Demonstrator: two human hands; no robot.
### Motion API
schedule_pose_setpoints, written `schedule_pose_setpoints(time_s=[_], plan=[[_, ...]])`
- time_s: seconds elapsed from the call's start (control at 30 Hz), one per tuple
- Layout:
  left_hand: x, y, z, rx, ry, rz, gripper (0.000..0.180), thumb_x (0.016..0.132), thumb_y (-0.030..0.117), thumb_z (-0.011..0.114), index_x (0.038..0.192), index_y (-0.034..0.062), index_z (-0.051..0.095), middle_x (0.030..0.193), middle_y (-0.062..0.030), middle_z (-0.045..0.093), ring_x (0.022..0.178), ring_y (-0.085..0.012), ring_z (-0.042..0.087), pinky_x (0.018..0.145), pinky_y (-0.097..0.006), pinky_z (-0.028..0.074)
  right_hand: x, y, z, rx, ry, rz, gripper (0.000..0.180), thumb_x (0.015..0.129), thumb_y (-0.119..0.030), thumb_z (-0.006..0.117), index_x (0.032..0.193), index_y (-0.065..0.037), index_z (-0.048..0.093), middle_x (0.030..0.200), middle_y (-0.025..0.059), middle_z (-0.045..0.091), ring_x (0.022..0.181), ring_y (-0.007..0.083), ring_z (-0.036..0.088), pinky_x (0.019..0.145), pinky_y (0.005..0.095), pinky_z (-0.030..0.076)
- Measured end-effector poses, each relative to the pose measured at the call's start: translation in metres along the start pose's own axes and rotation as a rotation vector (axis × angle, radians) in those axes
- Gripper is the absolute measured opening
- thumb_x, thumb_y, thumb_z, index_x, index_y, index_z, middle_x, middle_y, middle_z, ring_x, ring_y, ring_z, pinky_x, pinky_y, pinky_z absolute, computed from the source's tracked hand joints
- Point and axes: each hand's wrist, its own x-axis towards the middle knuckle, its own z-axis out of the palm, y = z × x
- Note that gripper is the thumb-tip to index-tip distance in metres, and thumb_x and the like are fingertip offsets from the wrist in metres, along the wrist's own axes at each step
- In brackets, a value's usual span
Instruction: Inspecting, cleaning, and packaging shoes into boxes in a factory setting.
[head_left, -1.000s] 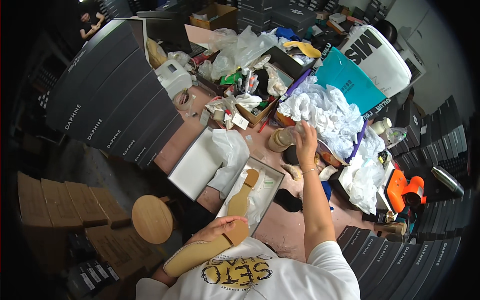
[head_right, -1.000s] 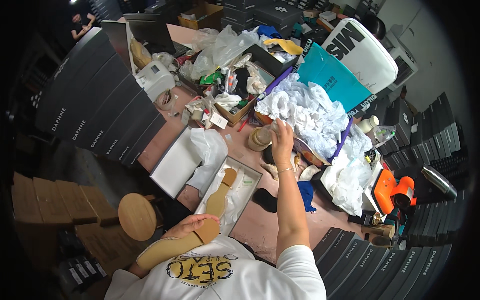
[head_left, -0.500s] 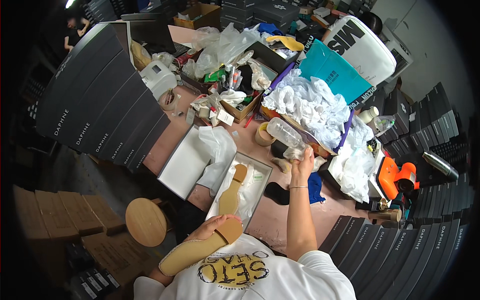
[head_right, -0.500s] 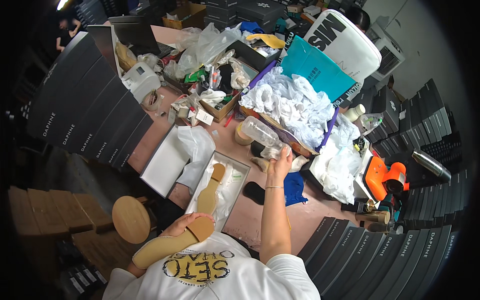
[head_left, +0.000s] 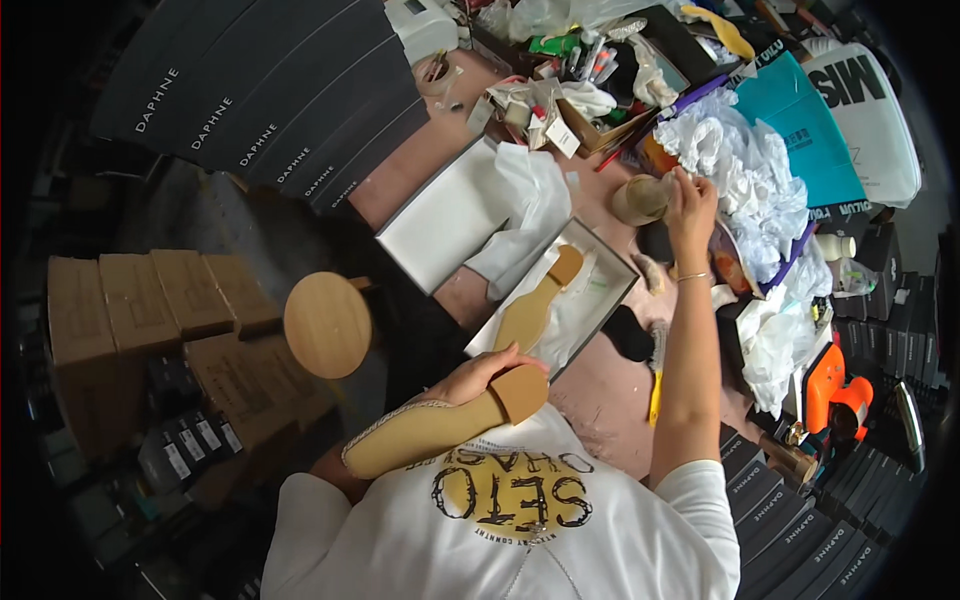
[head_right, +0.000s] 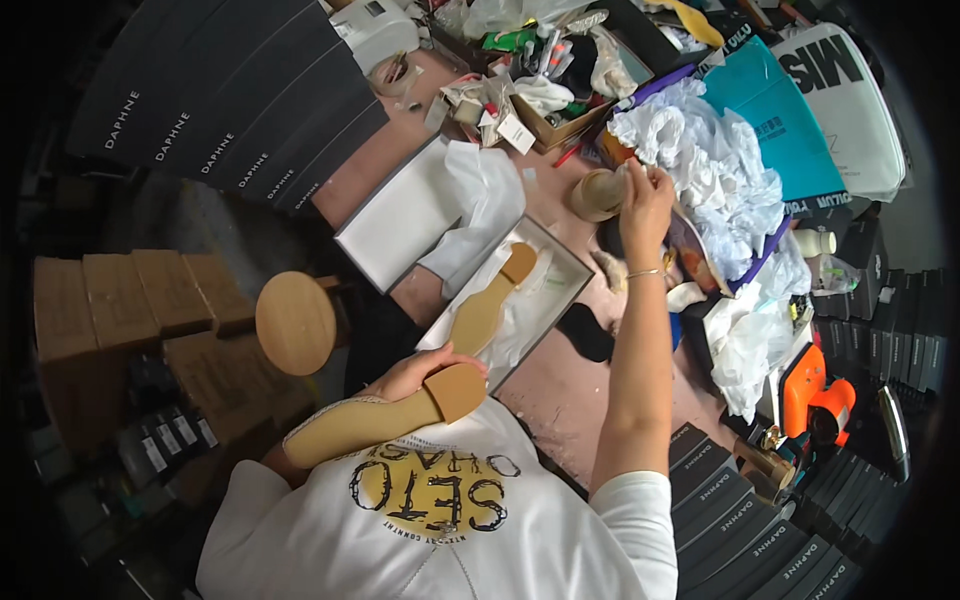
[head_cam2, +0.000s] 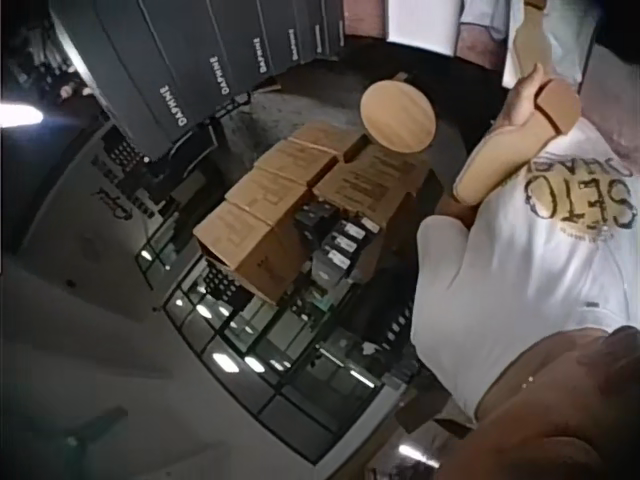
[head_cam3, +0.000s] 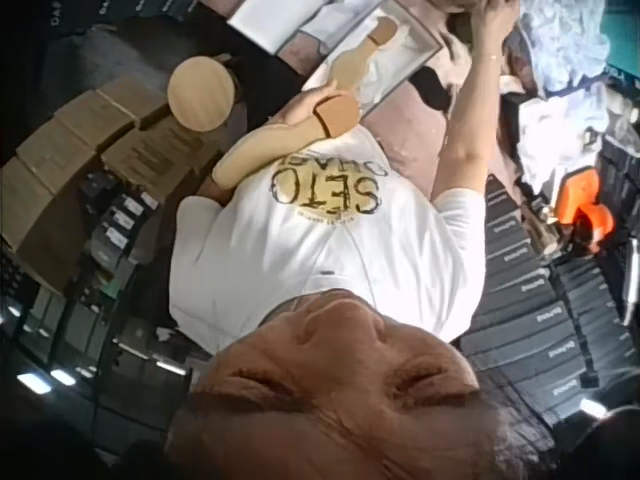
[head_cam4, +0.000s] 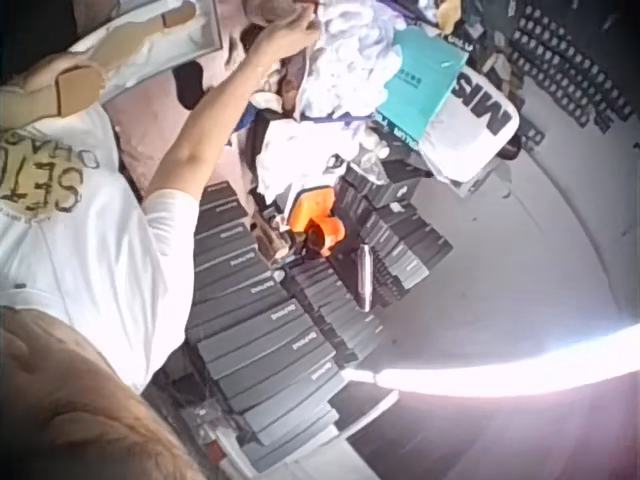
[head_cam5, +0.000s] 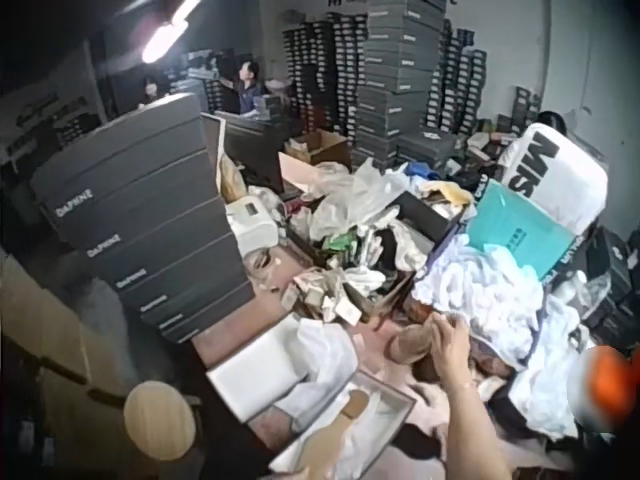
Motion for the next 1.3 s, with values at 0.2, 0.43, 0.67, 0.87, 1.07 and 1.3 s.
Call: schedule_pose_setpoints(time_s=[0.2,0.43,0.67,0.87,1.07,1.3], plan=[[-0.004,0.001,0.008,0.057,0.069,0.033,0.036,0.101,0.025,0.036,0.118,0.0003,0.056,0.109,-0.0092,0.062,0.098,-0.0137,0.061,0.086,-0.026,0.049,-0.066,-0.040,-0.057,0.460,-0.357,0.126,0.021,0.085,-0.012,0.064,0.101,0.002,0.065,0.090,0.0165,0.065,0.084,0.0250,0.063,0.073,0.0333,0.049],[0.002,-0.012,0.005,0.530,-0.004,0.132,0.029,0.099,0.017,0.039,0.111,-0.0004,0.058,0.105,-0.0103,0.062,0.096,-0.0133,0.061,0.084,-0.027,0.049,-0.213,-0.189,-0.146,0.772,-0.693,-0.200,0.014,0.081,-0.014,0.068,0.095,-0.012,0.066,0.086,0.0052,0.061,0.084,0.0221,0.058,0.075,0.0340,0.041],[0.004,-0.031,-0.004,0.194,0.005,0.009,0.026,0.098,0.016,0.042,0.107,-0.0008,0.060,0.103,-0.0078,0.063,0.095,-0.0128,0.061,0.082,-0.025,0.050,-0.233,-0.196,-0.124,0.691,-0.445,-0.030,0.013,0.076,-0.002,0.067,0.087,-0.005,0.061,0.080,0.0112,0.056,0.077,0.0293,0.054,0.073,0.0370,0.040],[-0.003,-0.036,0.000,0.262,0.037,0.091,0.029,0.098,0.017,0.042,0.111,-0.0022,0.058,0.105,-0.0089,0.063,0.095,-0.0129,0.061,0.083,-0.025,0.049,-0.239,-0.199,-0.140,0.756,-0.528,-0.085,0.013,0.078,-0.006,0.065,0.089,-0.005,0.060,0.083,0.0130,0.055,0.078,0.0335,0.054,0.071,0.0400,0.041],[-0.008,-0.042,-0.002,0.229,0.049,0.118,0.028,0.098,0.019,0.040,0.111,0.0000,0.057,0.105,-0.0089,0.063,0.092,-0.0151,0.063,0.081,-0.027,0.051,-0.242,-0.198,-0.145,0.852,-0.588,-0.184,0.011,0.078,-0.007,0.064,0.087,-0.005,0.058,0.082,0.0126,0.054,0.079,0.0317,0.052,0.072,0.0385,0.039],[-0.009,-0.037,-0.005,0.153,0.038,0.040,0.027,0.097,0.020,0.044,0.111,0.0004,0.056,0.102,-0.0087,0.062,0.092,-0.0144,0.063,0.080,-0.027,0.051,-0.240,-0.190,-0.139,0.790,-0.602,-0.137,0.013,0.079,-0.008,0.063,0.092,-0.007,0.060,0.082,0.0085,0.053,0.084,0.0270,0.052,0.074,0.0353,0.037]])
